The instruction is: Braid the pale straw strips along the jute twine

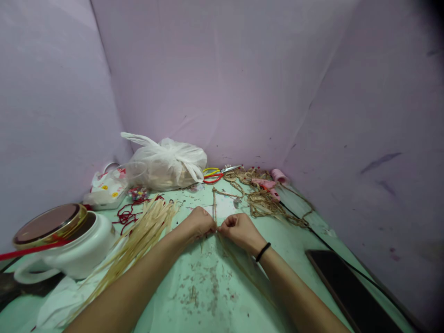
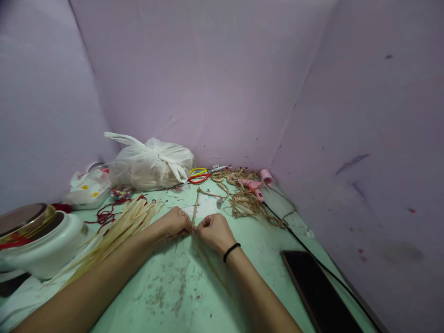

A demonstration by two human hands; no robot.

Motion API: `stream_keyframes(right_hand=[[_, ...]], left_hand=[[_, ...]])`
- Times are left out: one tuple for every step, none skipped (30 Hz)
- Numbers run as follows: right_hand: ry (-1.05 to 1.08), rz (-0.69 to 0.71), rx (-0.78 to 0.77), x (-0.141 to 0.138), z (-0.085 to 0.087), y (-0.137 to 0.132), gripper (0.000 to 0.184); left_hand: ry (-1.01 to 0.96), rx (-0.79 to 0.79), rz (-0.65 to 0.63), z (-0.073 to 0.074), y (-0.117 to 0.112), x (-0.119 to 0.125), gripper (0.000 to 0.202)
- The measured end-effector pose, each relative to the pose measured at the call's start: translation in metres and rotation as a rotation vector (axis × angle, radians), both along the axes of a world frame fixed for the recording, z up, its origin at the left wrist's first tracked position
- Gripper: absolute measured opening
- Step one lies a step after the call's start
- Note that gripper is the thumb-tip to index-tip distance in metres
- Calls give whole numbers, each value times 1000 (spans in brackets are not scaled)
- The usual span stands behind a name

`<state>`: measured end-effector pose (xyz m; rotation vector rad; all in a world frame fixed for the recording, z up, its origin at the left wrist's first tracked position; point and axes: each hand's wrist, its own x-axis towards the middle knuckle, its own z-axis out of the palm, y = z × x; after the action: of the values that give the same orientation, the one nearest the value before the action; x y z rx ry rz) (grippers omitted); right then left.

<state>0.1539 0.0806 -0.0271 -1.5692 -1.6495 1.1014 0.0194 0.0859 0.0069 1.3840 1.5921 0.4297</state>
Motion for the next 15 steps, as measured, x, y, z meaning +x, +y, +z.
stream_keyframes(right_hand=[[-13, -3, -34, 0, 3, -1, 11], [-8, -7, -77, -1, 7, -3, 11], [11, -9, -119, -2, 10, -5, 11], [39, -7, -156, -4, 14, -7, 12], [69, 0, -185, -7, 16, -10, 13], [95, 10, -201, -10, 17, -12, 15], [111, 21, -206, -12, 16, -14, 16], [121, 32, -202, -14, 15, -15, 17], [123, 43, -194, -15, 13, -16, 18], [119, 52, -183, -16, 11, -17, 18], [110, 60, -168, -15, 10, -17, 18], [97, 74, -156, -14, 10, -17, 17], [84, 98, -156, -12, 12, -16, 15], [78, 120, -167, -10, 14, -15, 14], [84, 130, -184, -7, 18, -14, 13]], left_hand=[[7, -5, 6, 0, 0, 1, 16], [11, -14, 13, 1, -1, 1, 15], [10, -30, 22, 1, -1, 1, 15], [-2, -50, 30, 1, -1, 1, 16], [-21, -72, 37, 0, 0, 0, 16], [-40, -96, 42, -1, 0, -1, 16], [-54, -118, 43, -2, 1, -3, 16], [-67, -131, 34, -3, 2, -4, 16], [-78, -128, 22, -5, 3, -6, 16], [-84, -113, 6, -6, 4, -8, 15], [-85, -90, -12, -7, 4, -9, 13], [-89, -64, -31, -7, 5, -11, 12], [-95, -42, -48, -7, 5, -12, 12], [-102, -30, -61, -7, 6, -13, 13], [-113, -28, -73, -7, 6, -14, 15]])
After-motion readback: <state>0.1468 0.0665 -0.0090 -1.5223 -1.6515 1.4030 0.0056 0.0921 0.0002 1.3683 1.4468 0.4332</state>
